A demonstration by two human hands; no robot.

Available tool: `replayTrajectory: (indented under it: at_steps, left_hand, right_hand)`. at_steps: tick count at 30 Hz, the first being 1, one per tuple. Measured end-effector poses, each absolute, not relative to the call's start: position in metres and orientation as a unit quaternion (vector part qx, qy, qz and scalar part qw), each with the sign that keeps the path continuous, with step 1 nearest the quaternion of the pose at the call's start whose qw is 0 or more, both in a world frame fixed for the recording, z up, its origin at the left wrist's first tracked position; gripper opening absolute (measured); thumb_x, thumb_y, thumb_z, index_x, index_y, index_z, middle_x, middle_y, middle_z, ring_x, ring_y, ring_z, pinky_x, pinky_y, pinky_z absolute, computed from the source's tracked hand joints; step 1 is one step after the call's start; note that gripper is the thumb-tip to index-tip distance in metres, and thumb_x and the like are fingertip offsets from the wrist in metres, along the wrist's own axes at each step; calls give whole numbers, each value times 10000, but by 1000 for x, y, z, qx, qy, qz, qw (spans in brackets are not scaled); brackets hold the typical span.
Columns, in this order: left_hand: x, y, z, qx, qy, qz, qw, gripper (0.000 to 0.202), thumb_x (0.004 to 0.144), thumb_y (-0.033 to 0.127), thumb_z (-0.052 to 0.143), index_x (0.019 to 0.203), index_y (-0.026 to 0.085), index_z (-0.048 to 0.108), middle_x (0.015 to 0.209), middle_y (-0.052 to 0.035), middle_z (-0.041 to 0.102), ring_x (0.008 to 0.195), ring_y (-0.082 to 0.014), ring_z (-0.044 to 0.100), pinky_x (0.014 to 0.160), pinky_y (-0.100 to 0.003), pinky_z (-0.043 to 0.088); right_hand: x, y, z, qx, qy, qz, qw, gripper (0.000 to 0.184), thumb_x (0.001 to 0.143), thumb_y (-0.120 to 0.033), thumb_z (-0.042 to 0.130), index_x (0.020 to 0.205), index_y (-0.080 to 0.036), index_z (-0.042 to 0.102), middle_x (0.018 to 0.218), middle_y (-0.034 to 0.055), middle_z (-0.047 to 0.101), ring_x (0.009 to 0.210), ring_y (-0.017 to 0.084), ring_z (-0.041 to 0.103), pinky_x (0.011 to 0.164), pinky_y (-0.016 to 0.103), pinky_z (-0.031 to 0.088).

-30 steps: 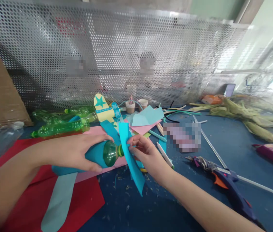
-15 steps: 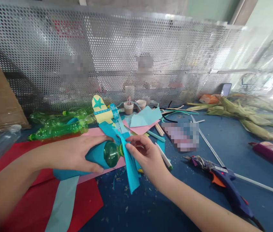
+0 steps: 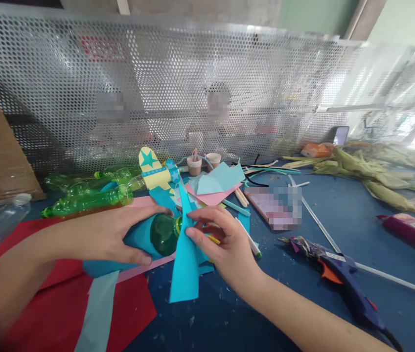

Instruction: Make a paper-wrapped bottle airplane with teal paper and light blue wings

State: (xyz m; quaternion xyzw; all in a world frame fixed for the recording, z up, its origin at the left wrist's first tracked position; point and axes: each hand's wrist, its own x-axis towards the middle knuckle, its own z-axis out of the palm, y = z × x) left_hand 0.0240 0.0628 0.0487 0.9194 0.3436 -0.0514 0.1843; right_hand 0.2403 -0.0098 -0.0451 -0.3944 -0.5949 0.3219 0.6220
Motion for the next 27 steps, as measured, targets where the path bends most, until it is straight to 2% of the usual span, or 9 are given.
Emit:
replayTrajectory:
  at_steps: [6, 10, 15, 19, 22, 27]
  left_hand:
    - [25, 58, 53, 911, 339, -66, 227, 799, 725, 648, 635, 1394, 289, 385, 1310, -43, 556, 1153, -286, 538, 910, -316, 450]
    - [24, 57, 53, 902, 337, -78, 259, 828, 692, 646, 672, 1391, 302, 391, 1340, -31, 532, 1189, -289, 515, 936, -313, 443]
    - [22, 61, 52, 907, 335, -73, 246, 851, 657, 616, 711, 1383, 301, 400, 1338, -40, 530, 1217, -302, 483, 974, -343, 413]
    - [22, 65, 51, 910, 335, -68, 233, 767, 648, 606, 699, 1313, 297, 476, 1238, -44, 592, 1142, -306, 532, 925, -354, 432]
    - [22, 67, 49, 914, 335, -70, 219, 697, 645, 626, 679, 1231, 274, 541, 1159, -44, 625, 1072, -300, 563, 883, -348, 442]
    - [24, 66, 47, 910, 347, -89, 209, 689, 633, 649, 682, 1182, 251, 561, 1126, -56, 638, 1014, -294, 594, 829, -337, 453]
  right_hand:
    - [241, -15, -42, -386, -644, 243, 615, 139, 821, -283, 695, 960, -285, 684, 974, 44, 604, 852, 175, 612, 683, 286, 556]
    - [241, -18, -41, -380, -676, 235, 586, 148, 815, -290, 705, 953, -267, 657, 1015, 64, 622, 914, 198, 619, 722, 313, 564]
    - [242, -17, -45, -389, -691, 237, 561, 194, 816, -308, 702, 988, -265, 624, 972, 46, 654, 819, 173, 632, 694, 306, 563]
    - [240, -15, -46, -402, -709, 225, 534, 254, 812, -308, 702, 1050, -279, 618, 1049, 49, 653, 892, 185, 641, 731, 308, 572]
    - [239, -14, -46, -401, -707, 239, 530, 230, 823, -295, 685, 1042, -280, 616, 1084, 43, 651, 962, 183, 636, 736, 275, 582]
    - [239, -14, -54, -447, -695, 254, 503, 221, 811, -317, 688, 1021, -284, 624, 971, 20, 663, 825, 173, 667, 708, 282, 596]
